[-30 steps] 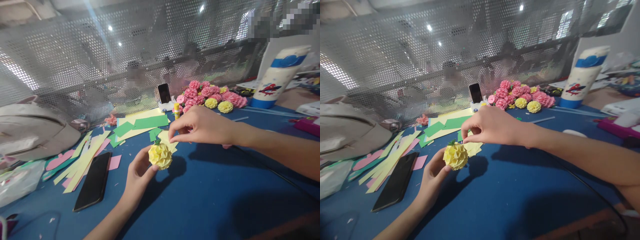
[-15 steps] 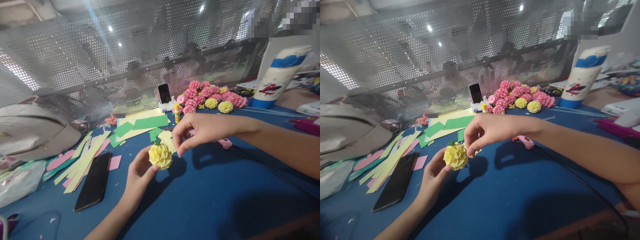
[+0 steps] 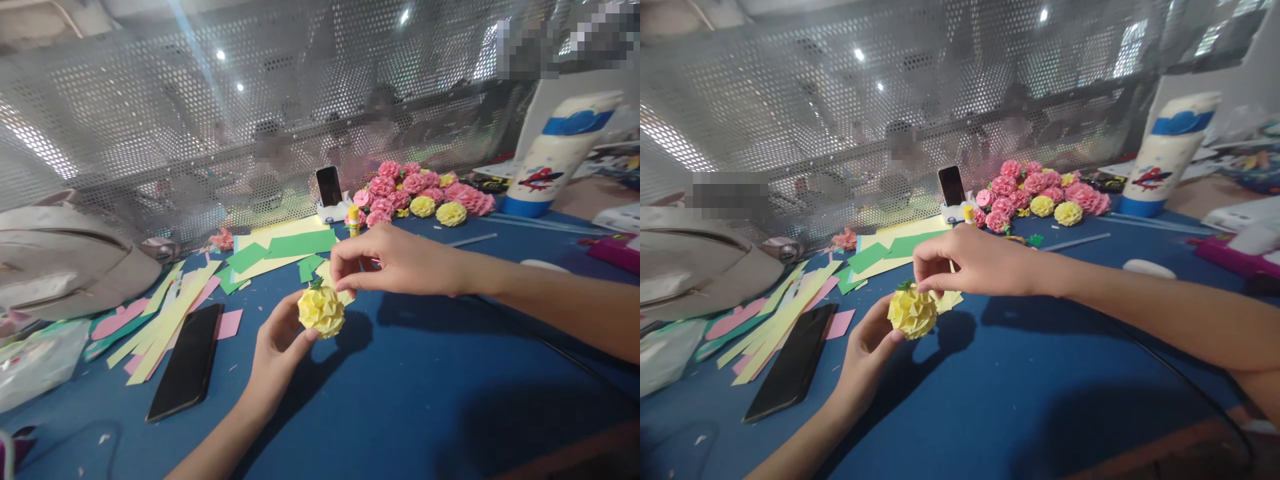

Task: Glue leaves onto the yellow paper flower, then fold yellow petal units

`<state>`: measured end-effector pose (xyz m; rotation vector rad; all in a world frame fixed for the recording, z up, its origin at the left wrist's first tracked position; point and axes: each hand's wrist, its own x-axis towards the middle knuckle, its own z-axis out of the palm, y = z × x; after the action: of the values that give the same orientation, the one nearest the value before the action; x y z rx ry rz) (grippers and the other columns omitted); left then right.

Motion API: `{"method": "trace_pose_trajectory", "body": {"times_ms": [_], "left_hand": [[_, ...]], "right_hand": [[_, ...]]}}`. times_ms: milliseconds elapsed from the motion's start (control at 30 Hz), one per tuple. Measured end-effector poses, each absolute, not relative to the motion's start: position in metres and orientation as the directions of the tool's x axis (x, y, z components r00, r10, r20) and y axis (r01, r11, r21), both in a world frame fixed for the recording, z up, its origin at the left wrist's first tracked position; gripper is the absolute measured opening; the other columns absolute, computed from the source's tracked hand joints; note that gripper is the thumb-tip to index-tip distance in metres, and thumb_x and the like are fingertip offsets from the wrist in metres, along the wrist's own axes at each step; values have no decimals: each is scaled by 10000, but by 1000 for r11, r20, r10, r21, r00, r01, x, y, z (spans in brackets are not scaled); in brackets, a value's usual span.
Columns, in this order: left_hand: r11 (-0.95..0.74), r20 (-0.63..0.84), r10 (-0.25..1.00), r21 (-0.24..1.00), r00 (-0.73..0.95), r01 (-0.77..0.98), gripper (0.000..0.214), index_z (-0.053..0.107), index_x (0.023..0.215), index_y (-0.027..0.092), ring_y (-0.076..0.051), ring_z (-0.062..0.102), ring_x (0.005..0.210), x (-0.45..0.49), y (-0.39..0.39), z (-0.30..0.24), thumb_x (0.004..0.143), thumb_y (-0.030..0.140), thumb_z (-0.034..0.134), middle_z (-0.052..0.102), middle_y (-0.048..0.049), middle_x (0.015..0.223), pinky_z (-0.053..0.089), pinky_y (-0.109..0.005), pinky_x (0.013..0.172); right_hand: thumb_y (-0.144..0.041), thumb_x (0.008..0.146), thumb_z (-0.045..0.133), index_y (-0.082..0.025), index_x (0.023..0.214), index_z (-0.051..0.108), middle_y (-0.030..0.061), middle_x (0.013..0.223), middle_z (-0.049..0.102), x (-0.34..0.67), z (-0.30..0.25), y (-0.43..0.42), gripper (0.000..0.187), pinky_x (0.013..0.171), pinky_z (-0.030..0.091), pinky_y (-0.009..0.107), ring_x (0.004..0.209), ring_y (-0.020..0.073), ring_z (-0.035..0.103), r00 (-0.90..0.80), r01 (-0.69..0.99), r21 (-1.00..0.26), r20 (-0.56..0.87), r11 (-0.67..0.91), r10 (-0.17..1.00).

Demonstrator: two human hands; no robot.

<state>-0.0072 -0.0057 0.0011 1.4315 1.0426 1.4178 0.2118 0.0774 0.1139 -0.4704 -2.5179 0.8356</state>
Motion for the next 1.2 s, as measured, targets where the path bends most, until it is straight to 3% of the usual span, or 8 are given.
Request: {"method": "trace_pose_trajectory", "body": {"times_ms": [100, 267, 400, 567, 700, 833, 1067, 1200], "left_hand": [[-303, 303, 953, 953, 15, -6, 456, 651, 1208, 220, -273, 666, 1118, -7, -6, 0, 818, 421, 777, 705, -90, 1218, 533, -350, 945], [-307, 307, 951, 952, 27, -9, 435, 657, 1197, 216, -273, 674, 1102, -8, -5, 0, 826, 411, 770, 714, -90, 1196, 537, -350, 940], [-309, 309, 951, 951, 21, -10, 457, 651, 1200, 210, -280, 668, 1120, -9, -4, -2, 814, 419, 778, 710, -95, 1205, 534, -360, 950], [-303, 303, 953, 953, 19, -7, 458, 645, 1205, 213, -285, 663, 1131, -8, -4, -1, 818, 421, 774, 709, -95, 1203, 531, -365, 955], [-294, 294, 955, 956, 46, -5, 459, 641, 1210, 212, -287, 657, 1145, -7, -5, 1, 822, 421, 771, 699, -100, 1226, 525, -369, 967], [-286, 284, 955, 958, 81, 9, 460, 643, 1216, 219, -278, 652, 1146, -8, -5, 0, 819, 406, 781, 691, -92, 1246, 515, -364, 983], [-270, 265, 957, 962, 119, 33, 488, 649, 1221, 211, -272, 652, 1117, -8, -5, -4, 803, 414, 800, 699, -93, 1222, 512, -359, 981], [-265, 260, 959, 964, 111, 33, 507, 640, 1239, 202, -285, 651, 1130, -9, -4, -6, 811, 430, 788, 694, -102, 1233, 512, -373, 988]], "right_hand": [[-162, 874, 698, -159, 795, 701, -30, 706, 681, 213, 111, 80, 80, 591, 360, 230, 605, 85, 563, -818, 291, -425, 354, 857, 454], [-145, 867, 697, -184, 855, 769, -6, 775, 747, 210, 104, 87, 83, 617, 367, 250, 673, 130, 643, -795, 390, -334, 347, 858, 497], [-181, 918, 657, -197, 952, 792, 35, 932, 774, 206, 94, 97, 140, 717, 415, 279, 828, 187, 687, -800, 354, -288, 400, 890, 448], [-190, 938, 627, -171, 1069, 778, 52, 946, 762, 203, 82, 105, 201, 740, 450, 271, 812, 164, 672, -797, 210, -480, 420, 852, 434], [-273, 922, 652, -202, 1126, 761, 44, 972, 765, 198, 76, 106, 241, 757, 484, 255, 854, 157, 672, -758, 109, -724, 383, 681, 528], [-329, 882, 710, -216, 1141, 753, 36, 962, 771, 195, 74, 107, 286, 819, 489, 261, 911, 157, 671, -758, 11, -879, 304, 477, 577], [-368, 864, 754, -247, 1117, 760, 42, 995, 766, 197, 74, 107, 280, 554, 356, 196, 726, 79, 570, -787, -84, -973, 198, 216, 585], [-313, 840, 783, -227, 1093, 766, 58, 1024, 756, 197, 75, 109, 267, 509, 319, 178, 703, 56, 550, -818, -138, -990, 117, 6, 563]]}}
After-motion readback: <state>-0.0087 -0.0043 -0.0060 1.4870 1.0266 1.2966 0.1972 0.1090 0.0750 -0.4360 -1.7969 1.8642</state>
